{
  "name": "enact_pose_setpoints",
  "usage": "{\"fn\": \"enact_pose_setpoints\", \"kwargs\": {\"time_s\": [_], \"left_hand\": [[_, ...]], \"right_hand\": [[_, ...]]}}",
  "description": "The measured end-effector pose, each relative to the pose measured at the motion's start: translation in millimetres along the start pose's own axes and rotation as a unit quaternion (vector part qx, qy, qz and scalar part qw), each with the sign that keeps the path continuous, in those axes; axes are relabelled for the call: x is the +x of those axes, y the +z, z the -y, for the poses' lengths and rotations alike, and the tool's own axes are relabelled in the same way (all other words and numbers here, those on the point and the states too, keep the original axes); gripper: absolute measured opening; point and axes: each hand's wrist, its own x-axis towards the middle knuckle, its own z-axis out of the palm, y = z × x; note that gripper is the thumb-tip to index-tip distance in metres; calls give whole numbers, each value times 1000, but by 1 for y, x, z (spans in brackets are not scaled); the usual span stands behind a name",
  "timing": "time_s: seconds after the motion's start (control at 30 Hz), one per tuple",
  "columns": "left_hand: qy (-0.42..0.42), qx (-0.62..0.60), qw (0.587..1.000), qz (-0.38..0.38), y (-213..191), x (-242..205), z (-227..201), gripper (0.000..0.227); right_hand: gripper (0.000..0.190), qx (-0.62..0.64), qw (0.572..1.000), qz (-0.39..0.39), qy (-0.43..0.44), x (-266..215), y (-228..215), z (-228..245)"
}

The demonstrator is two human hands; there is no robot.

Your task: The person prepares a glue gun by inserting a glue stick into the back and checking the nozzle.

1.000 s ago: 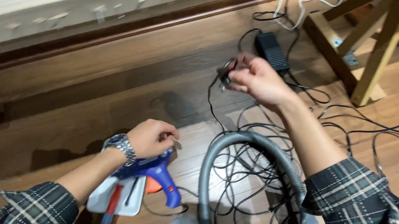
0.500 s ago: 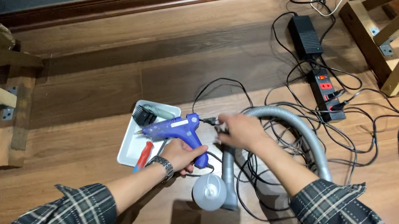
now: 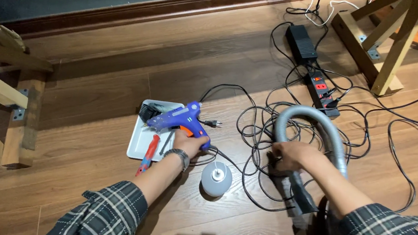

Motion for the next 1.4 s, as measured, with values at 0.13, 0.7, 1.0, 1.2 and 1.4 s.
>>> {"fn": "enact_pose_setpoints", "kwargs": {"time_s": [0.13, 0.7, 1.0, 1.2, 1.4], "left_hand": [[-14, -148, 989, 0, -27, -59, -53, 89], [235, -198, 948, 79, -14, -82, -31, 60], [207, -134, 969, 13, -105, -56, 20, 34], [286, -135, 946, -77, -166, -21, 30, 25], [417, -156, 895, 5, -196, -33, -39, 55]], "right_hand": [[53, -16, 999, 37, 28, 29, 33, -40], [37, 707, 660, -117, -225, 8, -69, 188], [30, 708, 691, -99, -104, -33, -91, 184], [31, 751, 659, -37, -38, -29, -104, 175], [35, 734, 675, 35, -57, -16, -108, 161]]}}
